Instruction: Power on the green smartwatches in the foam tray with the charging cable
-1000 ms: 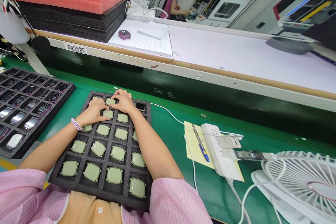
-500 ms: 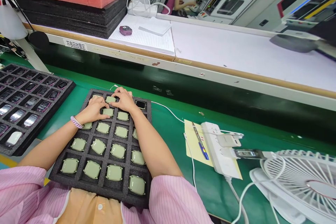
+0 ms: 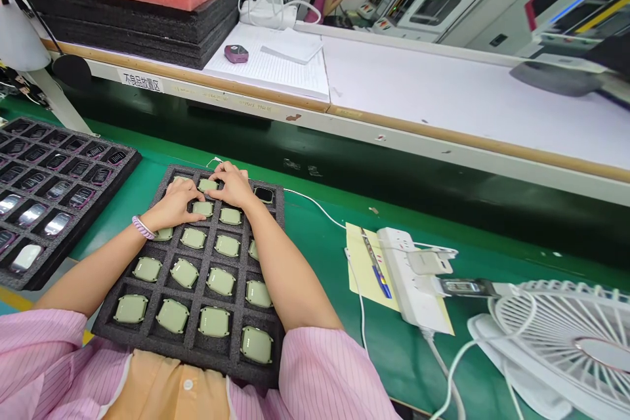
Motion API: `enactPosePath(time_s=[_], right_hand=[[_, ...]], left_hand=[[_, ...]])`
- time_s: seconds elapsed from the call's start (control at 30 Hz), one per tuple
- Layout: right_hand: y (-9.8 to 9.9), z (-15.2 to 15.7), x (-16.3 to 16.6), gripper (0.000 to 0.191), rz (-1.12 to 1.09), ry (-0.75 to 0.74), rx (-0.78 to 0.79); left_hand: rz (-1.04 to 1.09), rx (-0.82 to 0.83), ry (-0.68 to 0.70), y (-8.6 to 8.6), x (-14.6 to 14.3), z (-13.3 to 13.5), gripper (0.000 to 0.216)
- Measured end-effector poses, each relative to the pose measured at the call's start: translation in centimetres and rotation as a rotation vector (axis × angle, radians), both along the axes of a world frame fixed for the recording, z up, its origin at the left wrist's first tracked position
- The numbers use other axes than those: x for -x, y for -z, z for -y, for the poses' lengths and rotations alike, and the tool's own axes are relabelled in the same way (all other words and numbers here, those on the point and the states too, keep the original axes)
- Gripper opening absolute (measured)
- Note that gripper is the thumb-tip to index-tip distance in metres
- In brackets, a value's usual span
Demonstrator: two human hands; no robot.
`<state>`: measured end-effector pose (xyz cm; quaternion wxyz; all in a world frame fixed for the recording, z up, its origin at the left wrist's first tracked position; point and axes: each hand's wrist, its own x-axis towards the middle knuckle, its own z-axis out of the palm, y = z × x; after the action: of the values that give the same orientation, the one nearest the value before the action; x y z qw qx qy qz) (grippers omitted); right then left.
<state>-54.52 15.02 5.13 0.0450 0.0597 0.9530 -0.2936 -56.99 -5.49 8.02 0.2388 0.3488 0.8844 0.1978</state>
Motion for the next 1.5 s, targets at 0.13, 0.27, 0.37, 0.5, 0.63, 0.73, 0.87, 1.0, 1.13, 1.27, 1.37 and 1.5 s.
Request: enactPosePath(time_s=[0.13, 0.27, 0.37, 0.5, 0.63, 0.73, 0.87, 1.0, 1.13, 1.27, 1.37, 1.5], right_hand=[[-0.7, 0.4, -0.2, 0.046, 0.039, 0.034, 0.015], [-1.2, 0.7, -0.4, 0.046, 0.069, 0.045, -0.009], [-1.2, 0.7, -0.3, 0.047, 0.065, 0.043, -0.024], [-1.0, 0.5, -0.2, 0.046, 0.053, 0.033, -0.040], [-0.8, 0.5, -0.2, 0.045, 0.051, 0.029, -0.043], [-0.7, 0.5, -0.1, 0.047, 0.054, 0.027, -0.049], [-0.4, 0.4, 0.0, 0.048, 0.060, 0.024, -0.064], [-0.5, 0.6, 0.1, 0.046, 0.053, 0.032, -0.041], [-1.0, 0.9, -0.2, 0.046, 0.067, 0.063, -0.063], [-1.4, 1.5, -0.7, 0.051, 0.086, 0.101, -0.107], [-1.9, 2.9, -0.5, 0.054, 0.080, 0.140, -0.156], [-2.7, 5.9, 0.7, 0.051, 0.065, 0.088, -0.214]], left_hand=[[0.004, 0.002, -0.003, -0.2, -0.1, 0.1, 0.058], [0.000, 0.032, -0.013, -0.3, -0.1, 0.1, 0.057], [0.006, 0.011, -0.005, -0.2, -0.1, 0.1, 0.058], [0.009, 0.006, 0.001, -0.3, -0.1, -0.1, 0.058], [-0.008, 0.063, -0.011, -0.5, -0.3, -0.2, 0.058], [-0.022, 0.092, -0.016, -0.6, -0.2, -0.1, 0.059], [-0.022, 0.101, -0.015, -0.4, -0.1, -0.1, 0.059], [-0.024, 0.104, -0.017, -0.1, -0.1, -0.4, 0.058], [-0.042, 0.075, -0.027, -0.1, -0.2, 0.3, 0.061], [-0.112, 0.026, -0.097, -1.0, 0.7, 3.4, 0.068], [-0.094, 0.132, -0.114, -1.7, 1.5, 6.1, 0.060], [-0.054, 0.220, -0.072, -1.5, 2.1, 7.7, 0.058]])
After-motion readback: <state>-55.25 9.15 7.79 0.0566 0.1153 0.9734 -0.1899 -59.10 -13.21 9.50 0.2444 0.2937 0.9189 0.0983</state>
